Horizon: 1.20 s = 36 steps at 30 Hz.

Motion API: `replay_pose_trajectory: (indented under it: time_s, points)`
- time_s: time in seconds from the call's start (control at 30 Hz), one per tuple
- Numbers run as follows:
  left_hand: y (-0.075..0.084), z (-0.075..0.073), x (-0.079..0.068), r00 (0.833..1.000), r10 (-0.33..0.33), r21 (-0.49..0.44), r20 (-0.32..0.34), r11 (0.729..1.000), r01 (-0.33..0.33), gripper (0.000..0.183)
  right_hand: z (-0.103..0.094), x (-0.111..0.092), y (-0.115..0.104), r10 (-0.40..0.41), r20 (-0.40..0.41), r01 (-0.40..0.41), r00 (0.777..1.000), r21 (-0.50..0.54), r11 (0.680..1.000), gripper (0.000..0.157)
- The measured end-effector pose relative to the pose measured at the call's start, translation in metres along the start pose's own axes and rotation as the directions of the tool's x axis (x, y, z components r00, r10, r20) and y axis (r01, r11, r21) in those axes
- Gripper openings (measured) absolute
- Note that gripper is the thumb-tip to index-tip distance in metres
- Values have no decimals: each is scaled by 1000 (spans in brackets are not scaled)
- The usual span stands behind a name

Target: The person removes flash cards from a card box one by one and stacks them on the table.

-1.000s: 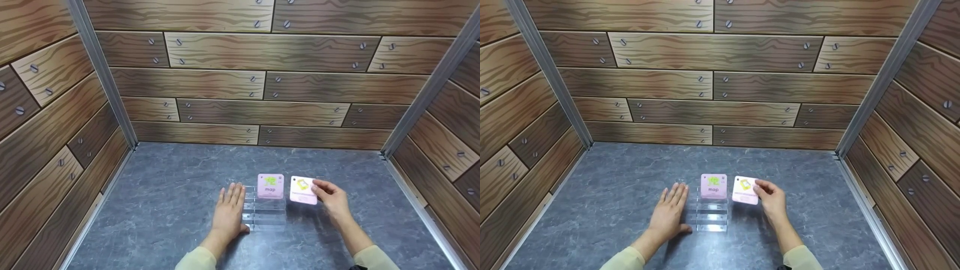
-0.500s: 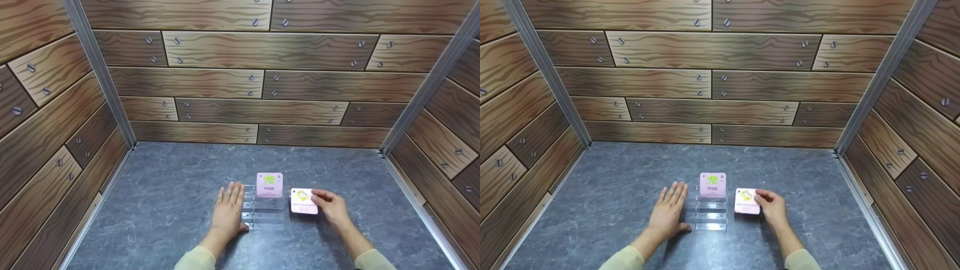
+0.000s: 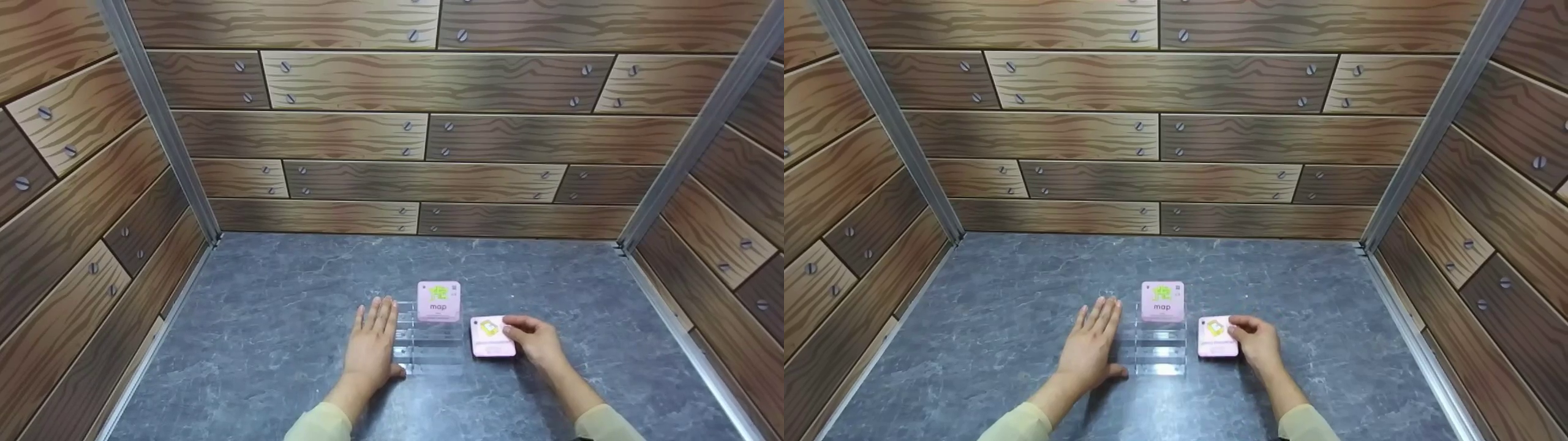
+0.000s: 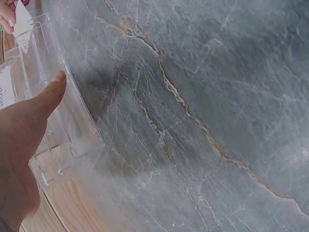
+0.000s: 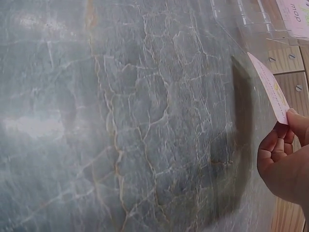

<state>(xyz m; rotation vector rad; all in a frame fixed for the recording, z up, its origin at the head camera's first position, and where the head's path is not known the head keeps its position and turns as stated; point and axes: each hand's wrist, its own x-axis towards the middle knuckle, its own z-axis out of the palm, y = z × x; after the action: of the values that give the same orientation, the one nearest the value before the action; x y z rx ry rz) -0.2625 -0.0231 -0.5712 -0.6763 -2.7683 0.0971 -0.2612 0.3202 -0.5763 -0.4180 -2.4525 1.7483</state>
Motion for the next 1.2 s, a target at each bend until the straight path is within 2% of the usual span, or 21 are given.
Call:
replay_pose_trajectory:
  time_s: [0.4,0.7,0.93,1.2]
  points:
    - [0,0,0,1000,-5,3,14,1000,5,134,2,1,4,-15,-11,15,1000,-36,999,26]
    - [0,0,-1,1000,-2,20,0,1000,2,134,3,1,6,-33,-32,30,999,-81,996,22]
    - [1,-2,-1,999,-20,23,37,1000,19,133,3,0,7,-27,-38,22,999,-115,993,20]
    - [0,0,0,1000,-12,10,3,1000,12,133,5,0,9,-31,-49,25,998,-125,992,20]
